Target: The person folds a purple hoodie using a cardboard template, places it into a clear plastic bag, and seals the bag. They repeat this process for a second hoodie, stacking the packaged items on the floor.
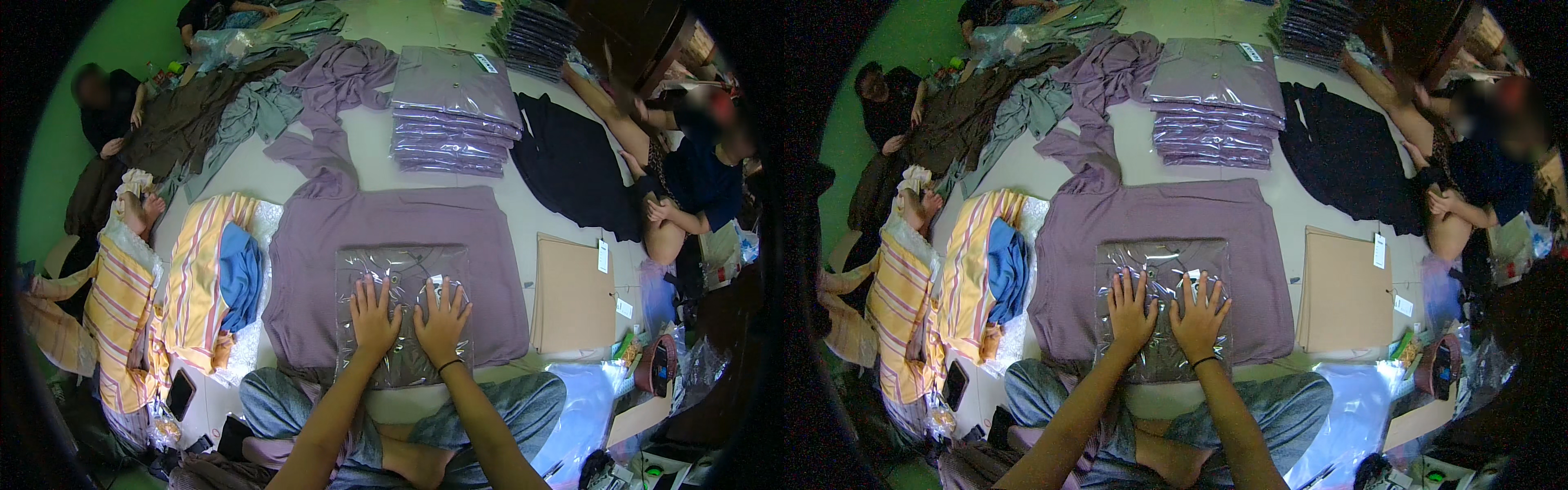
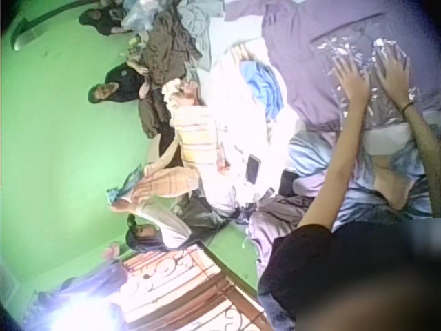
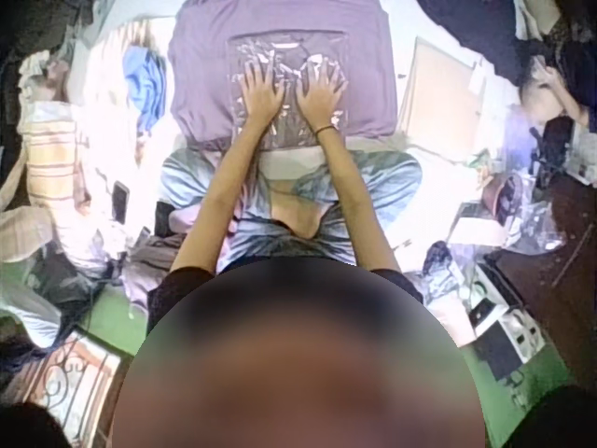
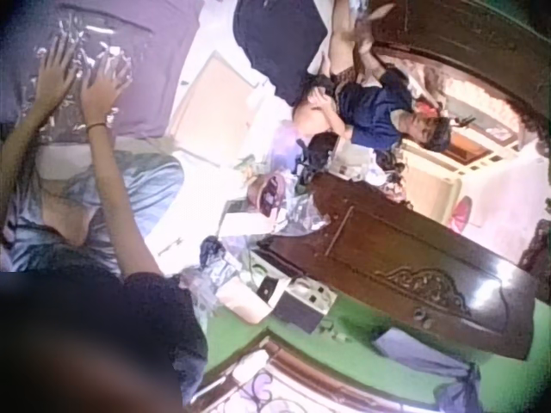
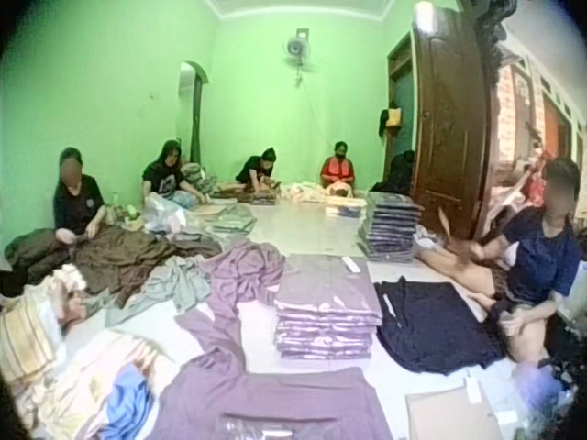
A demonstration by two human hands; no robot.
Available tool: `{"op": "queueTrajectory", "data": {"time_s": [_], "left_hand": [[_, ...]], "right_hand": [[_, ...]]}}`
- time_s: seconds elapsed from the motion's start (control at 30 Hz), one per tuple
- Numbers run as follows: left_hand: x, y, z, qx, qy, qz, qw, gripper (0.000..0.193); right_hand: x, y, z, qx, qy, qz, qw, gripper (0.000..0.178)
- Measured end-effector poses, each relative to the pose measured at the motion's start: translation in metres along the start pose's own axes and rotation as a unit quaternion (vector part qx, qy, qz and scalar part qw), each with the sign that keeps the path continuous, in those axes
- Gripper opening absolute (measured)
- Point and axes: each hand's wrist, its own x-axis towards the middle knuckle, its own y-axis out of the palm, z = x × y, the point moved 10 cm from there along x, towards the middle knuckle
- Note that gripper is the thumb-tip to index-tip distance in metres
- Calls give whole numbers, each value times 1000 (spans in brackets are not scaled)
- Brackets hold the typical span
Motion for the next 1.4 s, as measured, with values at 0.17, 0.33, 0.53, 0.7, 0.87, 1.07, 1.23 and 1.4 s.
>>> {"op": "queueTrajectory", "data": {"time_s": [0.17,0.33,0.53,0.7,0.87,1.07,1.23,1.4], "left_hand": [[-1,7,2,-10,0,6,1000,56],[3,11,5,-18,0,21,1000,57],[-4,-9,10,-126,-31,6,992,58],[-49,-20,23,18,-76,-9,997,62],[-46,1,57,-93,-150,-2,984,67],[-32,26,113,-611,-357,74,703,45],[-13,-76,42,-640,-227,31,733,31],[-37,-221,-73,-473,87,-5,877,27]], "right_hand": [[-2,3,0,11,-3,-3,1000,53],[0,5,-2,-1,-5,-2,1000,53],[-6,-18,1,69,-17,-62,996,52],[-46,-4,7,-3,-41,29,999,53],[-50,-1,4,12,-53,17,998,51],[-58,5,-4,79,-22,104,991,50],[-42,-35,-32,338,81,178,921,57],[-66,-116,-57,648,189,272,686,73]]}}
